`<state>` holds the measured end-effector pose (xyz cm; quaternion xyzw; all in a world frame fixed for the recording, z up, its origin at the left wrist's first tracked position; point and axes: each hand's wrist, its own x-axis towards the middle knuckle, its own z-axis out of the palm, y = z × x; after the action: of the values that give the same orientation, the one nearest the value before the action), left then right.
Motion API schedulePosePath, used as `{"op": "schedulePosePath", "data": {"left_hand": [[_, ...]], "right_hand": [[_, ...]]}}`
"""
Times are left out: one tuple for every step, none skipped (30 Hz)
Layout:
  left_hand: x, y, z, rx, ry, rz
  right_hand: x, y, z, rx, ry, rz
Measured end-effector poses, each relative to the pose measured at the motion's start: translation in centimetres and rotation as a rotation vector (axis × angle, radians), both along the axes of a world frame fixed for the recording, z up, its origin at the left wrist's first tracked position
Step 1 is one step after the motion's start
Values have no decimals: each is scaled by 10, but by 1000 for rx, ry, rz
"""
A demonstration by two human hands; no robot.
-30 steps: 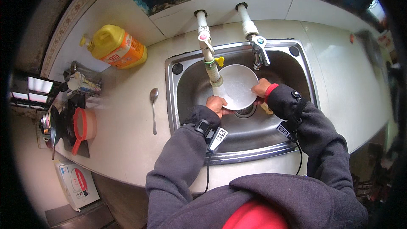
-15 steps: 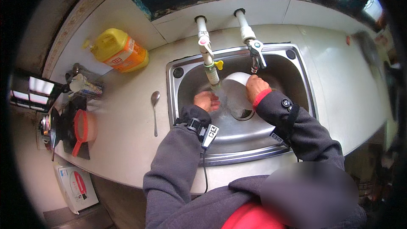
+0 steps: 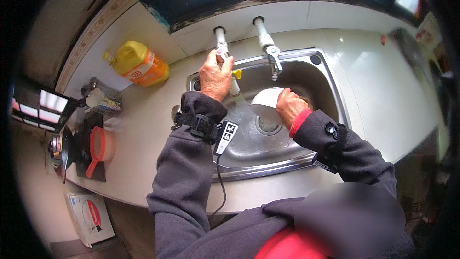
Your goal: The person washes a white bowl and spoon in the kitchen sink using a sponge, then places the bowl in a cabinet. They pick up a light blue kettle, walk outside, and pour hot water into a red basin containing clothes. The person briefly agitates the clothes in the water before returning inside with the kettle.
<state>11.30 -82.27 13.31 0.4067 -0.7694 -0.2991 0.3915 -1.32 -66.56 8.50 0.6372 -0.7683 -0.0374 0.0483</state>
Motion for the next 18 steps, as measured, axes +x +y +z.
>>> {"op": "schedulePosePath", "data": {"left_hand": [[-2,-2,2,-82,-93,15],[-2,-2,2,-139,-205,31],[-2,-6,4,-104,-204,-11],[-2,-9,4,-126,-236,2],[-1,-12,5,-121,-282,-17],[2,-15,4,-109,-326,-20],[5,-16,1,-44,-193,-84],[8,-17,-3,18,-56,-131],[13,-18,-7,114,71,-180],[29,-16,-12,92,-103,-100],[44,-13,-18,101,-143,-57],[61,-11,-24,66,-156,-44],[86,-8,-29,25,-293,-30],[113,-6,-33,-25,-421,-7],[136,-4,-37,37,-536,27],[159,-1,-42,141,-674,92],[179,5,-47,104,-743,175],[195,13,-54,116,-838,292]], "right_hand": [[-5,6,7,2,-82,-5],[-8,13,13,-21,-172,1],[-12,18,18,2,-233,-41],[-18,23,23,-4,-298,-72],[-23,27,28,-13,-363,-100],[-28,32,32,6,-413,-134],[-33,36,35,22,-464,-165],[-39,39,38,43,-518,-192],[-45,40,40,173,-512,-163],[-51,46,41,306,-305,35],[-58,52,42,454,-90,214],[-64,58,43,561,137,420],[-66,63,41,556,-261,65],[-69,69,41,435,-608,-240],[-68,78,40,157,-1007,-564],[-70,84,41,150,-1035,-481],[-71,91,42,95,-1193,-499],[-70,94,44,55,-1103,-412]]}}
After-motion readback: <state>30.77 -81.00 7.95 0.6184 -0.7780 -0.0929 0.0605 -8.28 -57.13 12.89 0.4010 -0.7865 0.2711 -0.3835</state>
